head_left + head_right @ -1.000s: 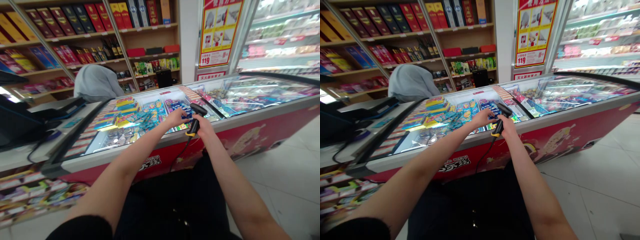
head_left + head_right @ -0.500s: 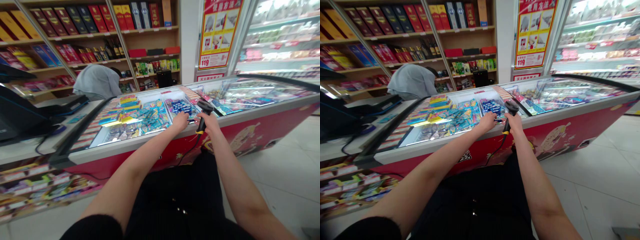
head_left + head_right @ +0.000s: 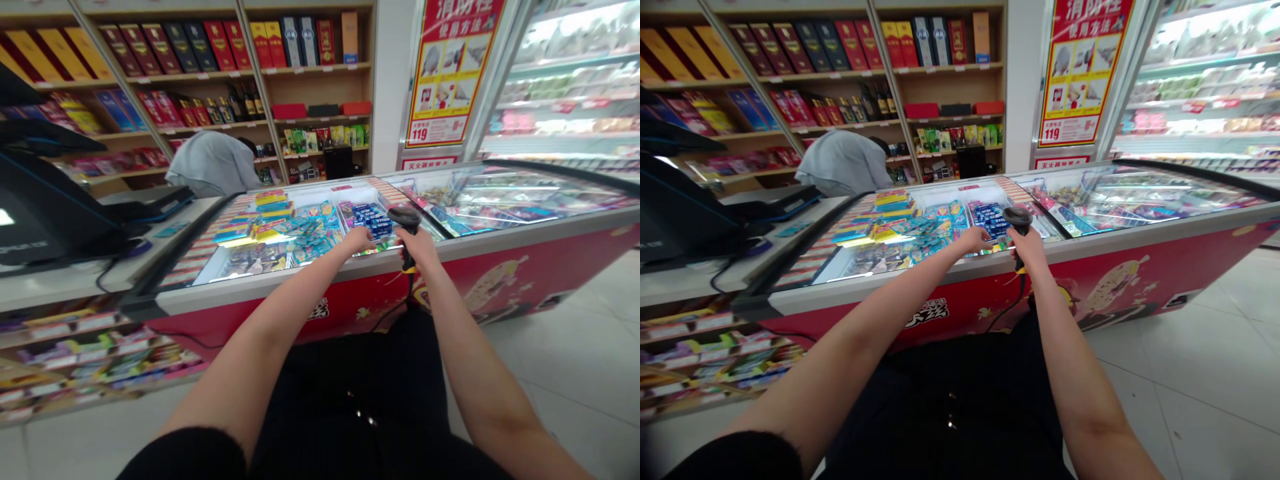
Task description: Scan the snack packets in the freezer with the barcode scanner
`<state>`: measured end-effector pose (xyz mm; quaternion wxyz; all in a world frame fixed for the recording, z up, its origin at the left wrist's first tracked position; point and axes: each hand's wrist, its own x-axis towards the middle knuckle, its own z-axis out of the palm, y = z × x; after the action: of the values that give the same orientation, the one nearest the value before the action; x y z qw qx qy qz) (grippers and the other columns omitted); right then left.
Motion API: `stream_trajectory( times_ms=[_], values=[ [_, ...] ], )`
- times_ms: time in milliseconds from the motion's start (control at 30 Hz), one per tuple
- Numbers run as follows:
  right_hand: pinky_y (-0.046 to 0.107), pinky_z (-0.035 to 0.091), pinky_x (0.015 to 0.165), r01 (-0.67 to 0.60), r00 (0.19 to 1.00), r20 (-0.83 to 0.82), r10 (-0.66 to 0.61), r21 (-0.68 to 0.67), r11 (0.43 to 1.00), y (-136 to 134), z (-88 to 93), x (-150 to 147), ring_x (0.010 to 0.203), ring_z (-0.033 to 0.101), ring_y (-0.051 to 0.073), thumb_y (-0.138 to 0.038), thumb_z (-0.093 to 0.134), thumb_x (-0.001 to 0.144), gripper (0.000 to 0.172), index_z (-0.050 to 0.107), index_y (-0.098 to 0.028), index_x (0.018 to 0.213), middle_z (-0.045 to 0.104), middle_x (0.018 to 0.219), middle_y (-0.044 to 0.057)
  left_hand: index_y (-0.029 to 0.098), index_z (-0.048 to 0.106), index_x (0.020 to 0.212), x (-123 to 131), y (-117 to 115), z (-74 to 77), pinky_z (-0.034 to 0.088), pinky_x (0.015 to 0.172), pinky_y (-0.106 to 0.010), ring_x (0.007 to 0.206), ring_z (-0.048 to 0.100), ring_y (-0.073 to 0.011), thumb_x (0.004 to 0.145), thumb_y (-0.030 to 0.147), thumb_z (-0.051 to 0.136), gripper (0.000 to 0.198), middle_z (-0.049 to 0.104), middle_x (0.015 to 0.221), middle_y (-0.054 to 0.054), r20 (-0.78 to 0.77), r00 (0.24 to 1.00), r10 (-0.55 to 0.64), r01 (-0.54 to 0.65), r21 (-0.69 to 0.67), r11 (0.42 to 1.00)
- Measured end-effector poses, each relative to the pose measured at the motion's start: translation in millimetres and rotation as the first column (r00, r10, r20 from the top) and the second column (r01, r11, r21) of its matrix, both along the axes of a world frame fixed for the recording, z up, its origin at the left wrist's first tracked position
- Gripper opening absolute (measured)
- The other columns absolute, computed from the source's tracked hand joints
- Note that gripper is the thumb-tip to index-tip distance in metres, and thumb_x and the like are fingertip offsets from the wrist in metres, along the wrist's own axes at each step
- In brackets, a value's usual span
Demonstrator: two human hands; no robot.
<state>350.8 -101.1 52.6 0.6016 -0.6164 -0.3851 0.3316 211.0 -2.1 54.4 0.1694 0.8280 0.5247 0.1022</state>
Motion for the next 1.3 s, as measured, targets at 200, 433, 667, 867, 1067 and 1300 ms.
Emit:
stream_trajectory(
  times_ms=[200, 433, 667, 867, 1067, 1300],
  values=[
    [0.02, 0.039, 0.034, -0.056, 0.992, 0.112, 0.06, -0.043, 0.998, 5, 4.7, -17, 0.035, 0.047, 0.01, -0.023, 0.066, 0.083, 0.013, 0.055, -0.017, 0.082, 0.054, 0.05, -0.004, 0.015, 0.071, 0.112, -38, 9, 27.8, 0.055, 0.063, -0.018, 0.079, 0.068, -0.0126, 0.076, 0.026, 0.078, 0.038, 0.073, 0.105, -0.006, 0.309, 0.928, 0.209, -0.173, -0.14, 0.975],
    [0.021, 0.038, 0.034, -0.148, 0.966, 0.198, 0.166, -0.098, 0.984, 4, 7.3, -43, 0.035, 0.047, 0.011, -0.024, 0.07, 0.081, 0.018, 0.054, -0.017, 0.075, 0.054, 0.048, -0.003, 0.016, 0.073, 0.108, -82, 20, 34.4, 0.054, 0.065, -0.019, 0.076, 0.067, -0.0131, 0.075, 0.024, 0.077, 0.035, 0.074, 0.092, -0.003, 0.289, 0.919, 0.268, -0.257, -0.075, 0.963],
    [0.021, 0.038, 0.034, -0.211, 0.942, 0.238, 0.235, -0.122, 0.97, 3, 7.9, -64, 0.035, 0.047, 0.011, -0.02, 0.066, 0.081, 0.013, 0.055, -0.017, 0.075, 0.053, 0.046, -0.003, 0.017, 0.074, 0.106, -107, 27, 27.5, 0.054, 0.071, -0.021, 0.076, 0.069, -0.0151, 0.072, 0.025, 0.08, 0.036, 0.075, 0.089, -0.004, 0.262, 0.911, 0.318, -0.319, -0.04, 0.947],
    [0.021, 0.037, 0.034, -0.219, 0.94, 0.236, 0.246, -0.134, 0.966, 1, 9.1, -67, 0.035, 0.047, 0.011, -0.02, 0.064, 0.081, 0.013, 0.054, -0.017, 0.074, 0.053, 0.047, -0.003, 0.019, 0.075, 0.106, -111, 31, 27.9, 0.052, 0.078, -0.021, 0.082, 0.07, -0.0168, 0.068, 0.026, 0.081, 0.038, 0.076, 0.089, -0.003, 0.233, 0.916, 0.327, -0.34, 0.017, 0.94],
    [0.021, 0.036, 0.034, -0.227, 0.94, 0.23, 0.252, -0.129, 0.965, 0, 9.7, -67, 0.035, 0.047, 0.01, -0.02, 0.067, 0.079, 0.015, 0.054, -0.018, 0.072, 0.053, 0.047, -0.003, 0.018, 0.074, 0.107, -111, 32, 24.5, 0.052, 0.08, -0.021, 0.085, 0.07, -0.0169, 0.07, 0.026, 0.08, 0.039, 0.076, 0.093, -0.004, 0.212, 0.928, 0.307, -0.321, 0.034, 0.946],
    [0.021, 0.037, 0.035, -0.241, 0.943, 0.197, 0.27, -0.158, 0.958, -3, 12.8, -66, 0.035, 0.045, 0.01, -0.02, 0.068, 0.078, 0.017, 0.054, -0.018, 0.07, 0.052, 0.045, -0.003, 0.017, 0.074, 0.107, -108, 32, 26.5, 0.052, 0.083, -0.023, 0.086, 0.071, -0.018, 0.071, 0.025, 0.077, 0.037, 0.076, 0.094, -0.005, 0.189, 0.939, 0.288, -0.303, 0.057, 0.951]
  ],
)
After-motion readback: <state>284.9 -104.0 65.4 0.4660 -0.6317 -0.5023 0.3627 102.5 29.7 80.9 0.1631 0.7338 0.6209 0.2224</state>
